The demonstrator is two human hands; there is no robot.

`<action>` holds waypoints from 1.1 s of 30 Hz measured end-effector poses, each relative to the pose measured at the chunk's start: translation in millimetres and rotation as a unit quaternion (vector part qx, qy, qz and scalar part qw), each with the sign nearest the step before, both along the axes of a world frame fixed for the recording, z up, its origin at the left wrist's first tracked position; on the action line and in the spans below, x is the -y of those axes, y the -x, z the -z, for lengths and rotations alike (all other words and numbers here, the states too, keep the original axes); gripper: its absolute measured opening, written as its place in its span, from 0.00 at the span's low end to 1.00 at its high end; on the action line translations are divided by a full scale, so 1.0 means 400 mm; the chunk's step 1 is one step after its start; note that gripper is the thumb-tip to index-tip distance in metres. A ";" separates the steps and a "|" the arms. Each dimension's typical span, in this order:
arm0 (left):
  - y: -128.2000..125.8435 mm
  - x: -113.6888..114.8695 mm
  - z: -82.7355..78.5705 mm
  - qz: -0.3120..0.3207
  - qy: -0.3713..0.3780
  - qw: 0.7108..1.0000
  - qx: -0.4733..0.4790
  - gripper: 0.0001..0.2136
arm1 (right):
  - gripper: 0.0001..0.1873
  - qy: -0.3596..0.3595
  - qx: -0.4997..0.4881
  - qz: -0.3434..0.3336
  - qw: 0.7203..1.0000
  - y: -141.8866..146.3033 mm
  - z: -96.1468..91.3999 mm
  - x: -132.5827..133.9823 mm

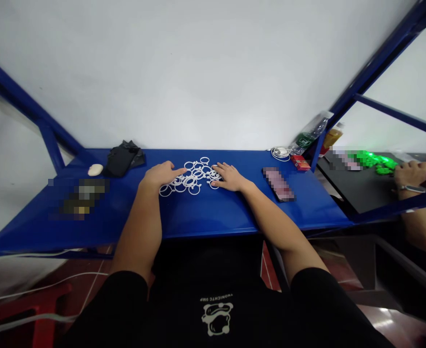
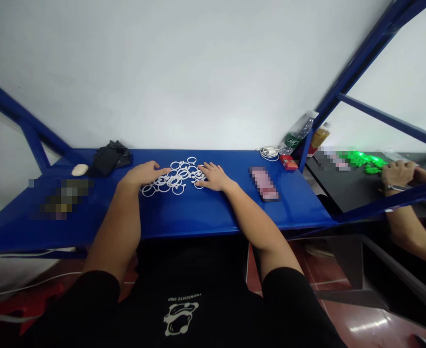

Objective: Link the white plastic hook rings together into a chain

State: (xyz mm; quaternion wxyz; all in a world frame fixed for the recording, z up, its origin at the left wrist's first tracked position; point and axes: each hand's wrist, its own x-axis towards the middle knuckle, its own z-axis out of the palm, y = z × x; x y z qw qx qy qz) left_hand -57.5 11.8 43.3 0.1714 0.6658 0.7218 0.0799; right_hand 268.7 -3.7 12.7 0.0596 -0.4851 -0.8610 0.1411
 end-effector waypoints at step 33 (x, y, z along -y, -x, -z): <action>-0.051 0.057 -0.078 0.052 0.244 0.959 0.134 0.26 | 0.48 0.004 0.001 0.003 1.000 0.002 -0.004 0.001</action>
